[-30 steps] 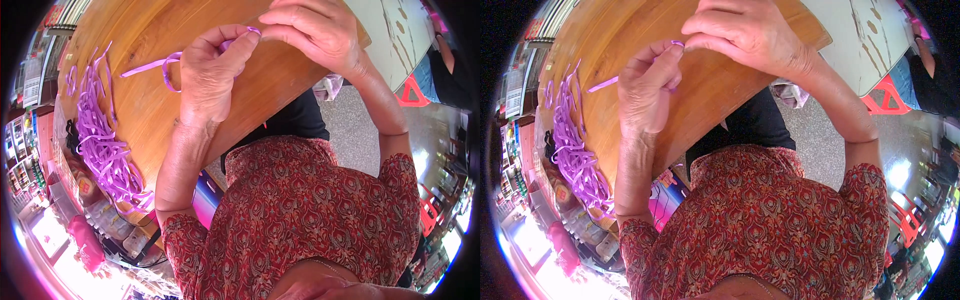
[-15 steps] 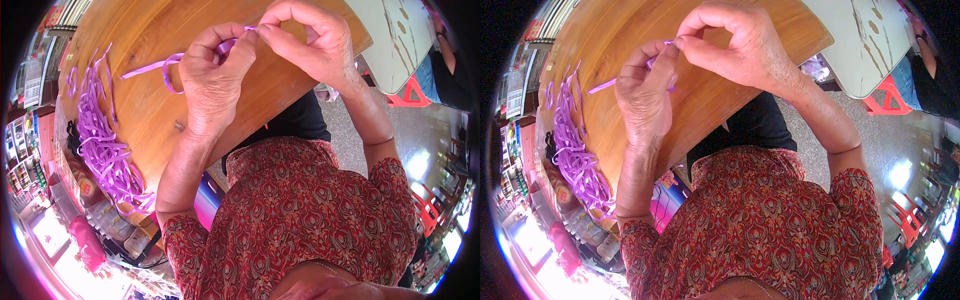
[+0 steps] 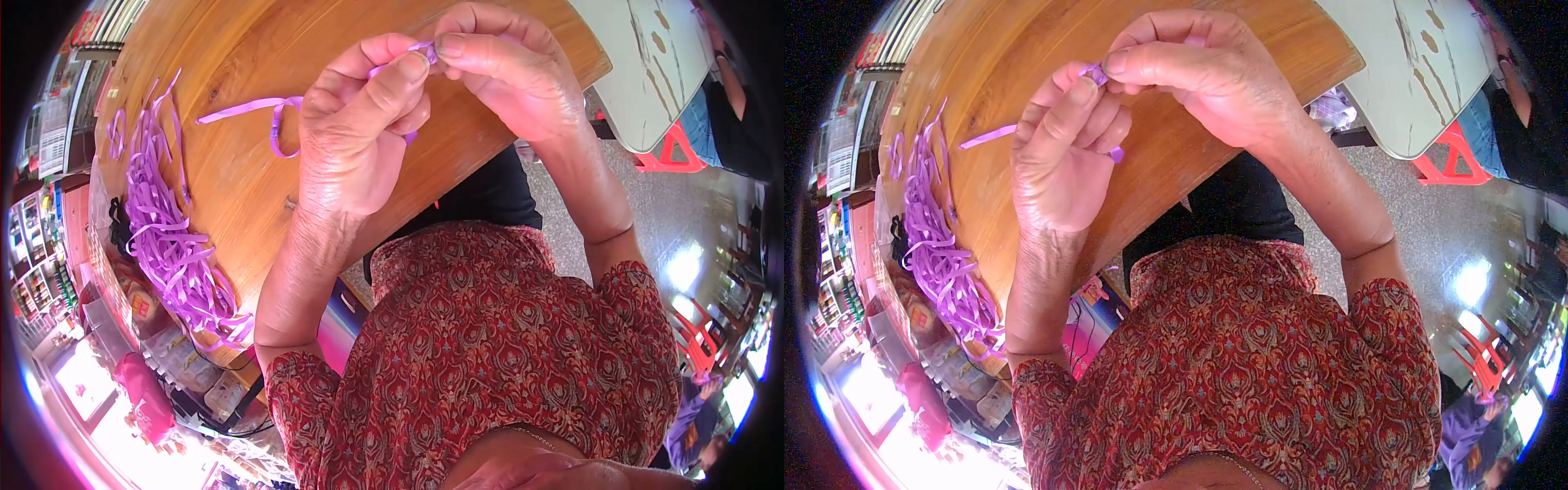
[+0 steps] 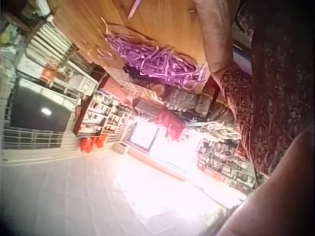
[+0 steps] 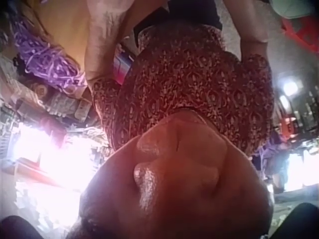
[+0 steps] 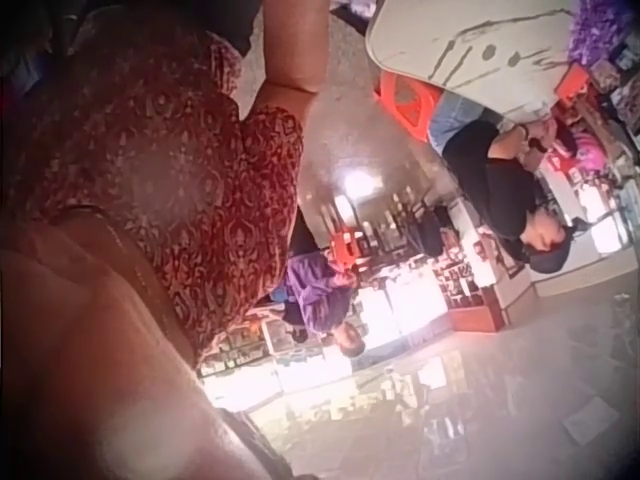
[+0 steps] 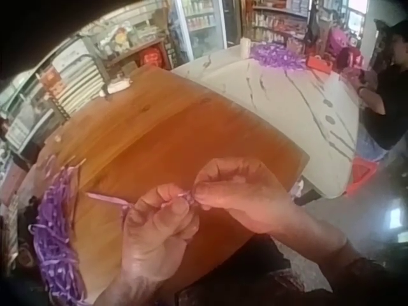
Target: The person rolls purple ribbons into small decorative shapes one by one, adding them to a pile on the table. They then pick up a long purple ribbon and tie it into a loop.
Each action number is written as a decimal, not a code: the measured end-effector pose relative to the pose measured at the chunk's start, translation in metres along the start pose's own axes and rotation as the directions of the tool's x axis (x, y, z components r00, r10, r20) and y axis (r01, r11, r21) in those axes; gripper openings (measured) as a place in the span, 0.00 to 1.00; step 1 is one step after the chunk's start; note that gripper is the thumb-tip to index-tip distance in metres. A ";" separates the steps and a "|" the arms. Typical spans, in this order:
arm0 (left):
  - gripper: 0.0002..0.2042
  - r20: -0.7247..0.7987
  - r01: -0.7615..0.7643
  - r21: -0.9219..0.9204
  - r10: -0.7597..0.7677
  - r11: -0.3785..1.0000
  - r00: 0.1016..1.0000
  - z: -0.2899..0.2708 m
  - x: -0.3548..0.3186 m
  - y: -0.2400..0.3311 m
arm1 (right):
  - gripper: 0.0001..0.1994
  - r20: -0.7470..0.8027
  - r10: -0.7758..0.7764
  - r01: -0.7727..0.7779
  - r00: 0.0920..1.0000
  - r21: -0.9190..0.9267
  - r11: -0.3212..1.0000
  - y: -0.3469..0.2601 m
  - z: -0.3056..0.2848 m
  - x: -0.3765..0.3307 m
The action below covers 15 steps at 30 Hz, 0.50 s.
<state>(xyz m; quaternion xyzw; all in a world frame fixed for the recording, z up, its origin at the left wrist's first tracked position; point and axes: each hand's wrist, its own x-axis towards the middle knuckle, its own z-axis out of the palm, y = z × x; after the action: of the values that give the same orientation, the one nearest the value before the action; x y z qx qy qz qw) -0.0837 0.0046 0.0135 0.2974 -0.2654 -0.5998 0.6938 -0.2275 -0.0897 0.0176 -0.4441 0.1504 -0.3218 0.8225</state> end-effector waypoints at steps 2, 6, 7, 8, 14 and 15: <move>0.08 0.005 -0.039 0.042 0.038 0.998 0.999 0.005 -0.002 0.000 | 0.03 -0.010 -0.002 0.001 1.000 -0.027 1.000 -0.004 0.000 -0.002; 0.07 -0.107 -0.193 0.407 0.256 0.893 0.961 0.010 -0.002 -0.002 | 0.03 -0.021 -0.028 0.026 0.999 -0.119 0.993 -0.004 0.000 -0.002; 0.07 -0.135 -0.186 0.406 0.260 0.895 0.956 0.010 -0.002 -0.003 | 0.03 -0.026 -0.019 0.017 0.999 -0.097 0.995 -0.003 0.000 -0.001; 0.07 -0.137 -0.186 0.407 0.261 0.895 0.956 0.011 -0.001 -0.003 | 0.03 -0.026 -0.018 0.015 1.000 -0.096 0.995 -0.002 0.000 -0.001; 0.08 -0.289 0.029 0.422 0.104 0.906 0.952 0.009 0.000 0.003 | 0.02 0.476 -0.568 0.695 0.672 -0.139 0.706 0.023 -0.027 0.030; 0.09 -0.284 0.036 0.454 0.106 0.890 0.953 0.008 -0.001 0.005 | 0.02 0.480 -0.556 0.695 0.678 -0.174 0.698 0.019 -0.022 0.028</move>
<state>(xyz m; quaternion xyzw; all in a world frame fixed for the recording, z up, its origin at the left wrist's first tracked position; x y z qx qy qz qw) -0.0861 0.0051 0.0231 0.5341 -0.2946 -0.4561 0.6480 -0.2110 -0.1147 -0.0098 -0.6590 -0.1275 -0.4606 0.5808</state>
